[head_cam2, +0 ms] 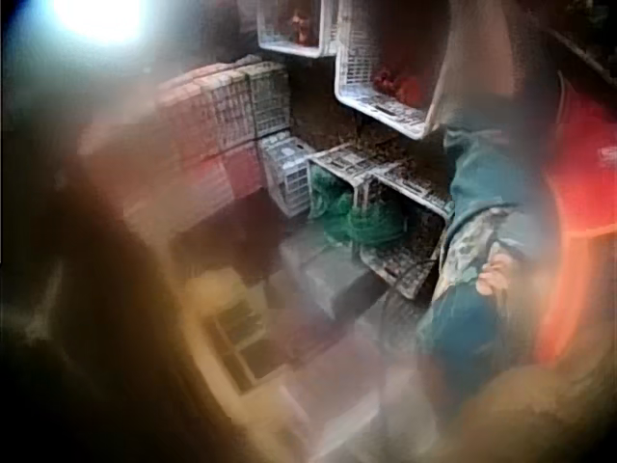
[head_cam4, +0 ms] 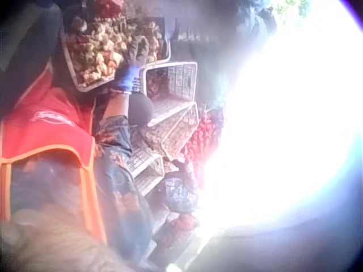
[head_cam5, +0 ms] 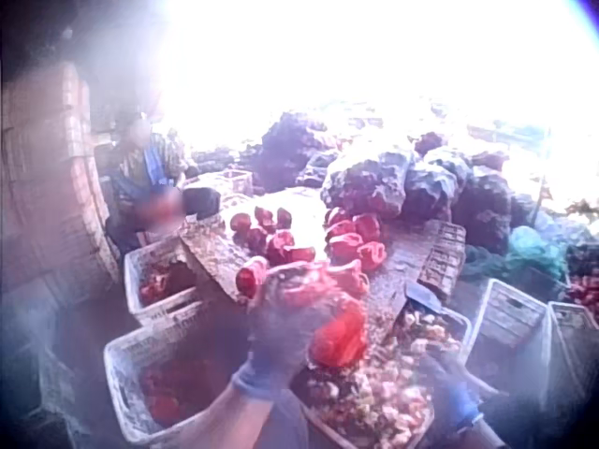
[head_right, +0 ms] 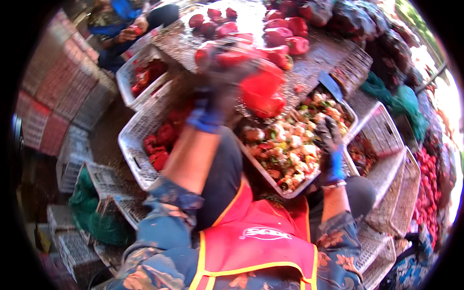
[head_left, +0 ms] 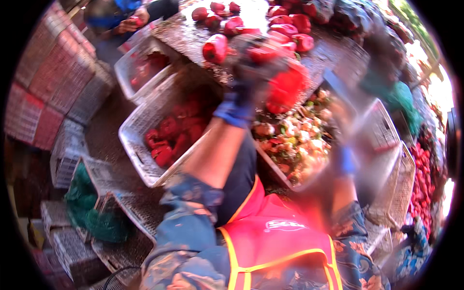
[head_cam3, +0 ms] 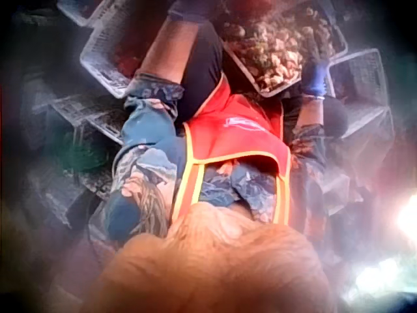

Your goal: The person removes the stems and seeds from red bell peppers by hand and then chops the peppers using a large knife on a wooden surface.

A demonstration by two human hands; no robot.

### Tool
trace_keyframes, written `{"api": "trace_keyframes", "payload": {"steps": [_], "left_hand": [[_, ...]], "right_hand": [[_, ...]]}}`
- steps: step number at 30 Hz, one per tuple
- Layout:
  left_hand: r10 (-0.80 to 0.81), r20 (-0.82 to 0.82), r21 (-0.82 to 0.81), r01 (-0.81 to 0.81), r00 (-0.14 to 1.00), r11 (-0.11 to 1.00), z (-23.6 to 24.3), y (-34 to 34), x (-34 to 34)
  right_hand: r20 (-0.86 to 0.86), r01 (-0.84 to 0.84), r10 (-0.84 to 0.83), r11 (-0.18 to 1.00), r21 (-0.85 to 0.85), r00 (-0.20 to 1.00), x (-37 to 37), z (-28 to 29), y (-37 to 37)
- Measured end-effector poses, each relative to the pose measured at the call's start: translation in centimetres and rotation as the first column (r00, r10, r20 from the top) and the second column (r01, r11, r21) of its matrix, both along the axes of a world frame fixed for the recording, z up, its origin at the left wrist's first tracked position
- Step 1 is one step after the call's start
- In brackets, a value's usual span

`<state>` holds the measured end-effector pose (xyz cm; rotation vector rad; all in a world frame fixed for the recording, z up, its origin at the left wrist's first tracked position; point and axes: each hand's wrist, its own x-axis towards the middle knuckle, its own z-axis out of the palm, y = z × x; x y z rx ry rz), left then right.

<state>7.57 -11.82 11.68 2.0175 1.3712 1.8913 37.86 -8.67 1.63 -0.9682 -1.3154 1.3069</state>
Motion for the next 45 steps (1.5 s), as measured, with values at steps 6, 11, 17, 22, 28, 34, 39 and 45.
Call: {"api": "trace_keyframes", "payload": {"steps": [6, 11, 17, 22, 28, 34, 39, 45], "left_hand": [[0.545, -0.196, -0.015, -0.558, 0.815, 0.829, -1.3, -3.4, -9.6], [0.318, -0.373, -0.255, -0.426, 0.871, 0.868, -3.3, -1.9, -5.3], [-0.109, -0.377, -0.704, -0.209, 0.920, 0.678, -8.0, 4.2, 0.6], [-0.161, 0.092, -0.591, 0.184, 0.983, 0.785, -13.8, 5.1, 3.2], [-0.225, 0.409, -0.472, 0.416, 0.884, 0.777, -12.7, 5.3, 7.2], [-0.327, 0.634, -0.419, 0.666, 0.701, 0.617, -11.4, 6.1, 9.0], [-0.384, 0.597, -0.463, 0.693, 0.704, 0.552, -11.5, 6.2, 9.6], [-0.440, 0.614, -0.392, 0.737, 0.655, 0.550, -10.4, 6.3, 10.4]], "right_hand": [[0.429, -0.217, 0.016, 0.879, 0.424, 0.903, -6.3, -0.9, 2.7], [0.783, -0.410, -0.103, 0.806, 0.428, 0.614, -11.7, 0.3, 6.1], [0.642, -0.538, 0.248, 0.787, 0.304, 0.726, -11.5, -0.8, 8.8], [-0.187, -0.558, 0.528, 0.810, -0.180, 0.828, -8.2, -1.3, 6.0], [-0.301, -0.393, 0.344, 0.912, -0.117, 0.889, -5.6, -1.2, 4.3], [-0.288, -0.251, 0.208, 0.960, -0.123, 0.935, -3.9, 0.1, 3.7], [-0.264, -0.284, 0.244, 0.950, -0.126, 0.933, -1.6, 1.2, 3.1], [-0.470, -0.386, 0.264, 0.904, -0.184, 0.842, -0.4, 2.0, 2.6]]}}
